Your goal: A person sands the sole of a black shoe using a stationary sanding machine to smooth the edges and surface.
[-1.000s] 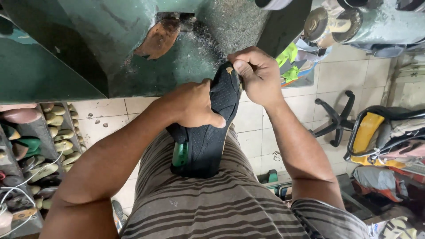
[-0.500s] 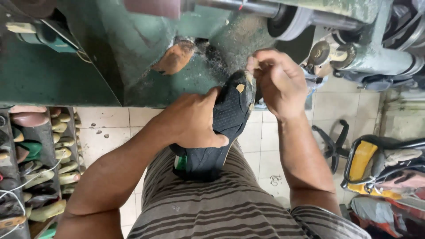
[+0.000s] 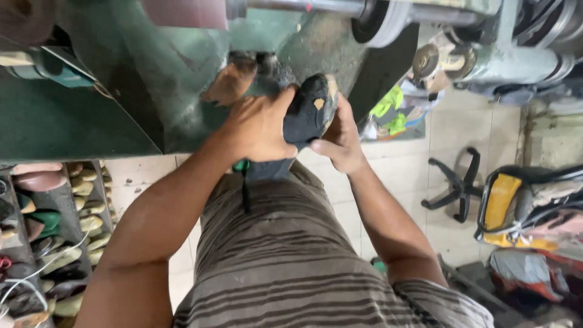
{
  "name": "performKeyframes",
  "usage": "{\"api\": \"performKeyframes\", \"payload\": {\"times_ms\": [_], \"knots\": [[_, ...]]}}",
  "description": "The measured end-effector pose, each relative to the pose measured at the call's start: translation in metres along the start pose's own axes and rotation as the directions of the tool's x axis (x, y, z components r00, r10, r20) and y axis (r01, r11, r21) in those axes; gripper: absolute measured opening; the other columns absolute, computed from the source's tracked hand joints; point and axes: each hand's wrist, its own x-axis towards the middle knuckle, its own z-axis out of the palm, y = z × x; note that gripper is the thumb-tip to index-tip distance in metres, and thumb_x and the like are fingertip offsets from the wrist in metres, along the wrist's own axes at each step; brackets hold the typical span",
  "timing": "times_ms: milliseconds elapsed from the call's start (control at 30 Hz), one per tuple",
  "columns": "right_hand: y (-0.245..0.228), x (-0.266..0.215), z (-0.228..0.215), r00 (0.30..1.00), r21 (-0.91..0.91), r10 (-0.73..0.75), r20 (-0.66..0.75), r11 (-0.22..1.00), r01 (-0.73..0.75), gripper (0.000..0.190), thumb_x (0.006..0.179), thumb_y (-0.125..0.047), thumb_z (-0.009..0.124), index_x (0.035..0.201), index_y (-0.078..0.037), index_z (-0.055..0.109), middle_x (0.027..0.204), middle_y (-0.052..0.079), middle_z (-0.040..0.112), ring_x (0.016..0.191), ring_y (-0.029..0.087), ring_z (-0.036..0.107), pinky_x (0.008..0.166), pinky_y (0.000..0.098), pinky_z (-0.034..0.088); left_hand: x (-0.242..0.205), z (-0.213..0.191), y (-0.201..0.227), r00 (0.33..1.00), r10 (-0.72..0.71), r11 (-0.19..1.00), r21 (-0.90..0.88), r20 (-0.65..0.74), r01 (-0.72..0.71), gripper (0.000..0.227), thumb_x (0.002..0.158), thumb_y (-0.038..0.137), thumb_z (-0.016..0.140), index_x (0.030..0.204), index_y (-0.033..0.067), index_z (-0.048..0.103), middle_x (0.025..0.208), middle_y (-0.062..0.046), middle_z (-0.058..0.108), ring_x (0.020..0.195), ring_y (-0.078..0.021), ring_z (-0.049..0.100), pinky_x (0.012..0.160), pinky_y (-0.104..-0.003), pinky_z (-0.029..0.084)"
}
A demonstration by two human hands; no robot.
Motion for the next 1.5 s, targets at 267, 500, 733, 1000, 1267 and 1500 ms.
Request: {"api": "performKeyframes", "payload": {"times_ms": [267,500,733,1000,1267,1500], "knots": [[0.015,0.009,-0.064,0.990,-0.011,0.024,-0.138,1.000,-0.026,0.090,0.075,0.002,0.086,0.152,-0.007,0.041,0.139,0.017,0.059,0.125,0.027,0.060,0.098,0.0432,0.058,0.064,0.014,0.016,0.980,-0.062,0.977,-0.189,0.191,0.098,0.087,0.062,0.036,0.084,0.132,-0.0033,0.053,0.117,-0.034,0.068,0.107,-0.0543,0.067,0.084,-0.062,0.055],[-0.012,0.034,-0.083,0.988,-0.107,0.036,-0.147,0.993,-0.052,0.080,0.086,-0.005,0.078,0.157,-0.009,0.041,0.147,0.015,0.056,0.133,0.026,0.055,0.105,0.0480,0.053,0.100,0.013,0.032,0.944,-0.145,0.913,-0.327,0.297,0.243,0.091,0.062,0.038,0.086,0.135,-0.0030,0.051,0.132,-0.032,0.062,0.124,-0.0512,0.060,0.099,-0.060,0.050],[0.002,0.037,-0.108,0.982,-0.067,0.093,-0.166,0.992,-0.105,0.075,0.090,-0.010,0.076,0.156,-0.010,0.042,0.142,0.018,0.058,0.128,0.026,0.058,0.102,0.0484,0.055,0.113,0.018,0.032,0.955,-0.119,0.863,-0.448,0.271,0.234,0.096,0.063,0.042,0.087,0.140,-0.0017,0.049,0.141,-0.029,0.059,0.132,-0.0475,0.054,0.109,-0.058,0.046],[0.008,0.037,-0.117,0.971,-0.076,0.145,-0.188,0.984,-0.161,0.073,0.091,-0.010,0.073,0.157,-0.010,0.042,0.139,0.019,0.061,0.123,0.024,0.059,0.099,0.0457,0.055,0.119,0.027,0.021,0.946,-0.133,0.818,-0.507,0.296,0.273,0.102,0.064,0.046,0.089,0.146,0.0031,0.046,0.143,-0.023,0.059,0.135,-0.0425,0.054,0.113,-0.054,0.044],[-0.010,0.031,-0.105,0.971,-0.106,0.146,-0.188,0.980,-0.168,0.076,0.089,-0.013,0.076,0.158,-0.010,0.042,0.140,0.018,0.061,0.123,0.022,0.061,0.100,0.0433,0.056,0.113,0.027,0.029,0.937,-0.131,0.838,-0.469,0.325,0.279,0.106,0.062,0.049,0.089,0.148,0.0044,0.044,0.143,-0.023,0.059,0.133,-0.0414,0.056,0.112,-0.054,0.045],[0.002,0.029,-0.116,0.968,-0.105,0.149,-0.202,0.979,-0.172,0.074,0.090,-0.012,0.076,0.157,-0.010,0.043,0.137,0.019,0.062,0.119,0.023,0.062,0.098,0.0456,0.057,0.115,0.031,0.022,0.941,-0.129,0.799,-0.529,0.313,0.285,0.105,0.061,0.046,0.089,0.147,0.0046,0.046,0.142,-0.022,0.060,0.134,-0.0411,0.056,0.111,-0.053,0.046]]}}
